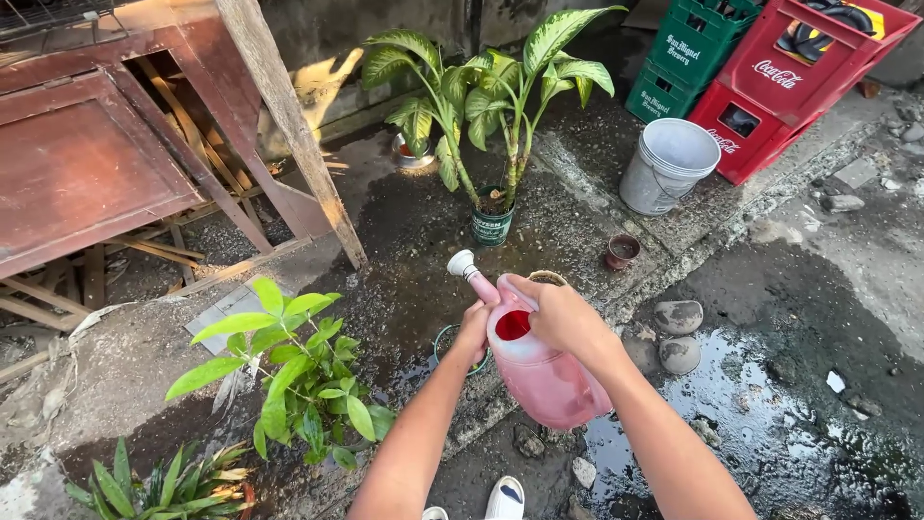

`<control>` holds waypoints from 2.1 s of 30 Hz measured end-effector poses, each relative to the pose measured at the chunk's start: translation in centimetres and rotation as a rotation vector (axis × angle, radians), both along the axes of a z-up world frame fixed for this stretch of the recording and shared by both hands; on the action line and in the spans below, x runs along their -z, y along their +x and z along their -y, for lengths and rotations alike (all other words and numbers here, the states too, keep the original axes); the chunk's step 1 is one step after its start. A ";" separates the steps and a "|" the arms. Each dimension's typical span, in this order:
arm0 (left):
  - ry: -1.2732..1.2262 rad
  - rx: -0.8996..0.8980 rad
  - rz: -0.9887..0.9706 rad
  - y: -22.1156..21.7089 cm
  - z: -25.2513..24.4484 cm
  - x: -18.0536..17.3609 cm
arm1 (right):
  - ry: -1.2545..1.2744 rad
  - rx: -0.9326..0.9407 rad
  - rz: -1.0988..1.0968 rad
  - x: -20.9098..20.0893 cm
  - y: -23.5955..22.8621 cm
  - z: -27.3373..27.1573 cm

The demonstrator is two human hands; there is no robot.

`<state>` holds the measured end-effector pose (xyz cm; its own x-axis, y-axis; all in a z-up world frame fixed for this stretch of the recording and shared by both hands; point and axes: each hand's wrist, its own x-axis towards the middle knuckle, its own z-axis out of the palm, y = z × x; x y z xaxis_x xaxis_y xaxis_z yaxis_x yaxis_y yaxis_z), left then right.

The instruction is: Watering various potted plants using a watering can in an outdoor area

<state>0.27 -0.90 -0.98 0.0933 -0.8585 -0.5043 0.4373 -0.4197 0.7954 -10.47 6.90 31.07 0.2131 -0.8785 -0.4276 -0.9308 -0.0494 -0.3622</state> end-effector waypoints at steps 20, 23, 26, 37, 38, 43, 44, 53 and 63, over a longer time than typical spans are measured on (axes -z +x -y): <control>-0.001 -0.001 -0.055 0.0 0.5 1.8 | -0.013 -0.052 -0.048 1.7 0.0 1.9; -0.010 0.000 -0.059 -0.2 0.6 2.3 | -0.017 -0.053 -0.067 1.5 0.1 2.0; -0.011 -0.009 -0.072 -0.6 0.8 2.9 | -0.017 -0.051 -0.070 1.5 0.2 2.0; -0.020 -0.002 -0.057 -0.6 1.1 3.6 | -0.015 -0.057 -0.087 2.6 -0.1 2.7; -0.021 -0.004 -0.060 -0.6 1.0 3.5 | -0.008 -0.053 -0.086 2.4 0.0 2.6; -0.027 -0.011 -0.054 -0.4 1.0 4.0 | -0.007 -0.070 -0.102 3.2 0.0 2.9; -0.021 -0.011 -0.053 -0.5 1.0 4.0 | -0.006 -0.067 -0.103 2.9 0.1 2.8; -0.049 0.021 0.019 0.2 0.2 -2.7 | -0.017 -0.032 -0.065 1.5 -0.4 1.3; -0.082 0.088 0.205 1.2 1.5 -8.2 | -0.065 0.168 0.091 -1.9 -0.9 -1.6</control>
